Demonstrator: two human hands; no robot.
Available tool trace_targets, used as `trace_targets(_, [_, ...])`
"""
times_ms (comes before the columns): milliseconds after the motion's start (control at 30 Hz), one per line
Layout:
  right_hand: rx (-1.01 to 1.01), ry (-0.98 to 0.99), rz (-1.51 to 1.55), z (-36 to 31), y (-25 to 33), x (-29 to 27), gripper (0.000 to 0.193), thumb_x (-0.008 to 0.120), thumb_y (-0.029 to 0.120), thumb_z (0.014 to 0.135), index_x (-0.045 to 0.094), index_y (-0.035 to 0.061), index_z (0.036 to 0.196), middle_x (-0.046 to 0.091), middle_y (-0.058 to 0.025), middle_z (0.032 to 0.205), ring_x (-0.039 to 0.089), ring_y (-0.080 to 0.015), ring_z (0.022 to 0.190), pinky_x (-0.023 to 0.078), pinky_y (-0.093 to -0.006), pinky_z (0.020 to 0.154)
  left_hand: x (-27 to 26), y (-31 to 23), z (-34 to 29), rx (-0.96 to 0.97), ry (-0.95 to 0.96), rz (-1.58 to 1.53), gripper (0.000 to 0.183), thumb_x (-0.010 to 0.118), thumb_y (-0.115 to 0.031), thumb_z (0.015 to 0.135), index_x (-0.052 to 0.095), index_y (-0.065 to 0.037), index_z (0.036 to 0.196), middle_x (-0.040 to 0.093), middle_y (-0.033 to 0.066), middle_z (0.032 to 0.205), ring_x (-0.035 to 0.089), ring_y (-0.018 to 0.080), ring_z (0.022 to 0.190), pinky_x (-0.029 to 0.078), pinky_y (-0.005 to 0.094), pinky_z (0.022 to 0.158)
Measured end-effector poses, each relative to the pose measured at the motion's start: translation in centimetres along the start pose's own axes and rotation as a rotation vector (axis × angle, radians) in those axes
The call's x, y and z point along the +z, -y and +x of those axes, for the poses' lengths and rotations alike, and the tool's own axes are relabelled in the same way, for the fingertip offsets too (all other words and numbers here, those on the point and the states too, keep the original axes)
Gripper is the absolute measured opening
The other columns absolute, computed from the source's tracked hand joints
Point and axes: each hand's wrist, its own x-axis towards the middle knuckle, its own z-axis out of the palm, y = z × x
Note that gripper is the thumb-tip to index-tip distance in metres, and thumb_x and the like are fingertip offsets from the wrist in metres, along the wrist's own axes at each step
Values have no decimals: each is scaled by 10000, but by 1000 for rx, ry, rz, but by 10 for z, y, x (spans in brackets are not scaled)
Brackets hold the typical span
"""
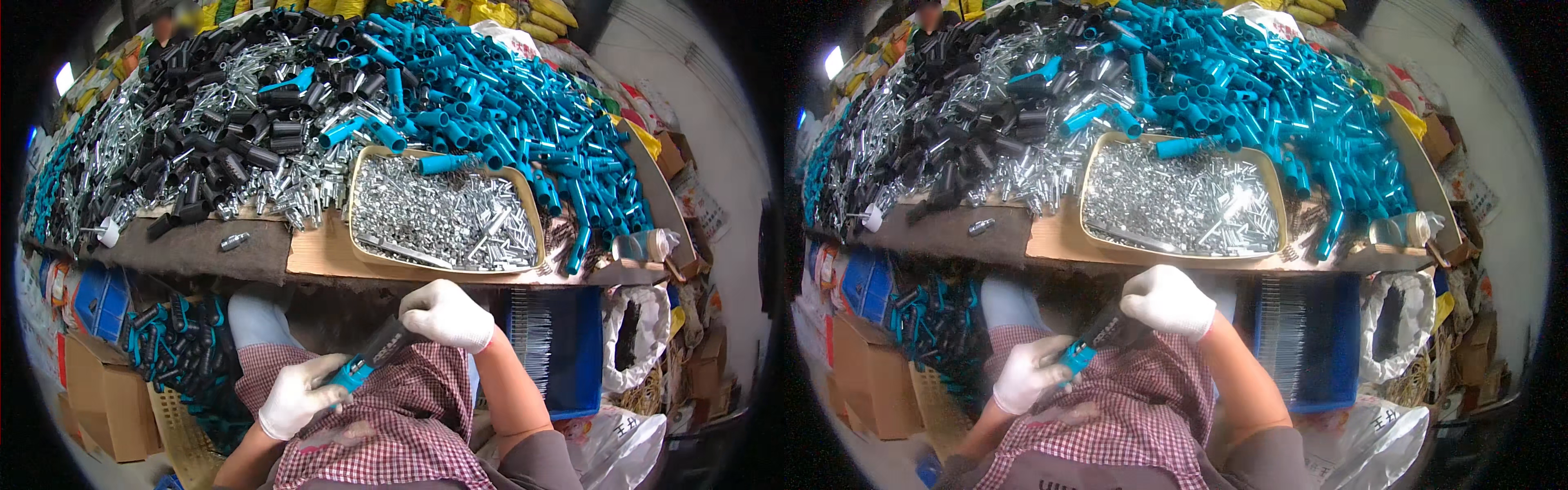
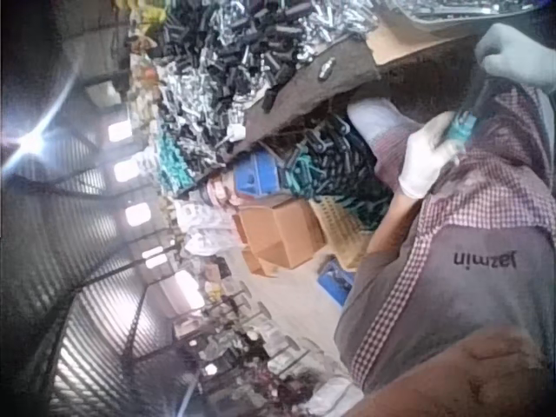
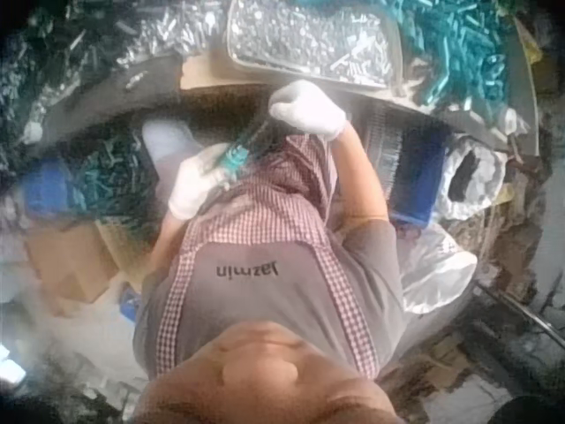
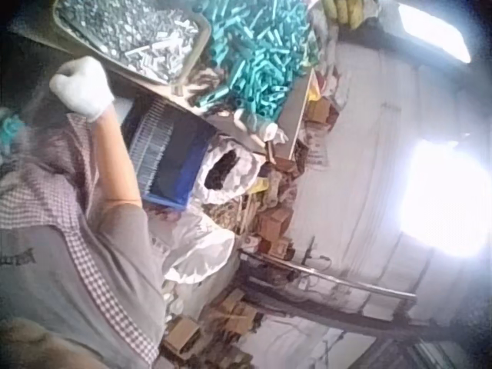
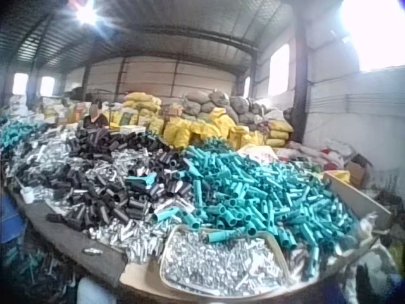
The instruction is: The person assembles tools by taking springs, metal pins, and metal cylinders from the trays, inserting them into plastic housings, and fitting handles onto the components by hand.
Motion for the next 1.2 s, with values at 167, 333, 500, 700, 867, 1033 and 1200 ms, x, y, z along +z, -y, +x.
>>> trace_targets(167, [-42, -86, 129, -8, -24, 19, 362, 566, 290, 896, 693, -48, 906, 643, -187, 710, 636, -236, 688, 500, -356, 691, 8, -1, 6, -61, 67, -220, 485, 641, -194, 892, 516, 136, 1225, 653, 145, 932, 648, 178, 795, 553, 285, 700])
trace_targets(333, [-408, -442, 474, -26, -43, 57, 587, 484, 480, 988, 582, -36, 1248, 626, -184, 1231, 587, -267, 1174, 442, -378, 1017, 12, 4, 12, -120, 115, -233, 517, 644, -269, 916, 518, 108, 1247, 643, 104, 873, 620, 139, 760, 523, 271, 688])
trace_targets(500, [-541, -351, 298, -30, -46, 90, 502, 589, 215, 907, 469, 3, 1346, 513, -201, 1323, 539, -335, 1203, 432, -398, 1026, 31, 6, 27, -50, 62, -29, 662, 662, -409, 908, 470, 67, 1327, 625, 78, 843, 593, 116, 681, 500, 250, 602])
trace_targets(700, [-719, -352, 120, -37, -53, 48, 376, 611, 231, 916, 563, 21, 1223, 584, -189, 1221, 567, -359, 1147, 466, -418, 976, 49, 24, 46, 108, 85, 137, 788, 702, -631, 793, 547, 29, 1196, 614, 43, 798, 573, 95, 622, 464, 245, 556])
trace_targets(867, [-401, -1148, -438, -51, -92, -60, 180, 696, 19, 752, 671, 64, 925, 670, -115, 946, 631, -326, 884, 510, -395, 767, 47, 32, 59, 120, 87, 443, 670, 767, -454, 773, 580, 36, 1189, 676, 118, 845, 655, 199, 716, 529, 320, 696])
trace_targets(1033, [115, -1240, -769, -66, -168, -99, 104, 712, 151, 763, 680, 83, 835, 626, -115, 821, 617, -321, 792, 504, -426, 718, 57, 27, 62, 148, 64, 480, 615, 741, -408, 804, 568, 69, 1150, 628, 52, 726, 596, 111, 610, 499, 273, 596])
trace_targets(1200, [157, -1192, -742, -53, -173, -98, 108, 703, 189, 789, 679, 84, 793, 616, -128, 795, 616, -328, 788, 501, -434, 706, 64, 22, 64, 140, 58, 514, 637, 762, -404, 800, 573, 61, 1191, 647, 70, 739, 621, 124, 630, 508, 281, 609])
